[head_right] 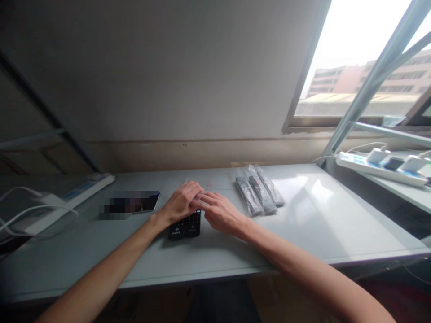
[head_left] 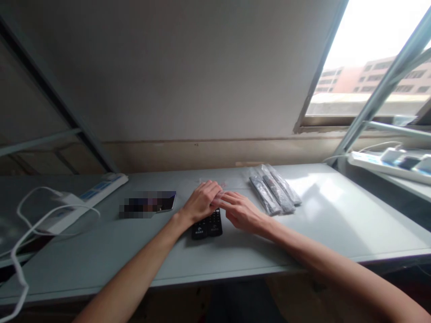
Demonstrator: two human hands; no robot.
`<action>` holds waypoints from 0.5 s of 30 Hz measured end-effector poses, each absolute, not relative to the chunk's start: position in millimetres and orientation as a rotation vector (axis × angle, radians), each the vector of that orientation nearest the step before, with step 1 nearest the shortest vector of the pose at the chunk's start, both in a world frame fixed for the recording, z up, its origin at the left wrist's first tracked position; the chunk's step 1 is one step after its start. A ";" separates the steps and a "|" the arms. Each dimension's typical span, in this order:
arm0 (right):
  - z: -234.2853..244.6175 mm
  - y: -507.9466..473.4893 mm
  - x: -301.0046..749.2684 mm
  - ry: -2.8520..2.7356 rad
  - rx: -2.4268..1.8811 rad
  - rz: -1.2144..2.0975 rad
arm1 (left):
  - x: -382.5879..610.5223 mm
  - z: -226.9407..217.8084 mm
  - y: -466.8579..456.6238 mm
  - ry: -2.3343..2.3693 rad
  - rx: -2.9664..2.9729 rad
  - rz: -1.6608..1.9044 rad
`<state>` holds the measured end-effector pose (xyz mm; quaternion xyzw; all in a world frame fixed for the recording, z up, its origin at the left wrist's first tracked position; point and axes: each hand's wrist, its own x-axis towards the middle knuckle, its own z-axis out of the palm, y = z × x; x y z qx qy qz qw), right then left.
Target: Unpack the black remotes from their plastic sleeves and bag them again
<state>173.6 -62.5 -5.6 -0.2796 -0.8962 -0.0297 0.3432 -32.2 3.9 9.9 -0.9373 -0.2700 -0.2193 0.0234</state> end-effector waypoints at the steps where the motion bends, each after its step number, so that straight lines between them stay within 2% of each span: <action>1: -5.3 -63.5 173.1 -2.333 -0.725 -0.076 | -32.3 8.6 4.6 -0.829 -2.914 -0.682; 8: -3.5 -78.1 166.3 -2.200 -0.728 -0.002 | -34.9 -6.0 12.5 -1.037 -2.919 -0.917; 15: -1.2 -74.1 171.8 -2.297 -0.818 0.444 | -35.0 -13.0 14.8 -1.208 -3.046 -1.174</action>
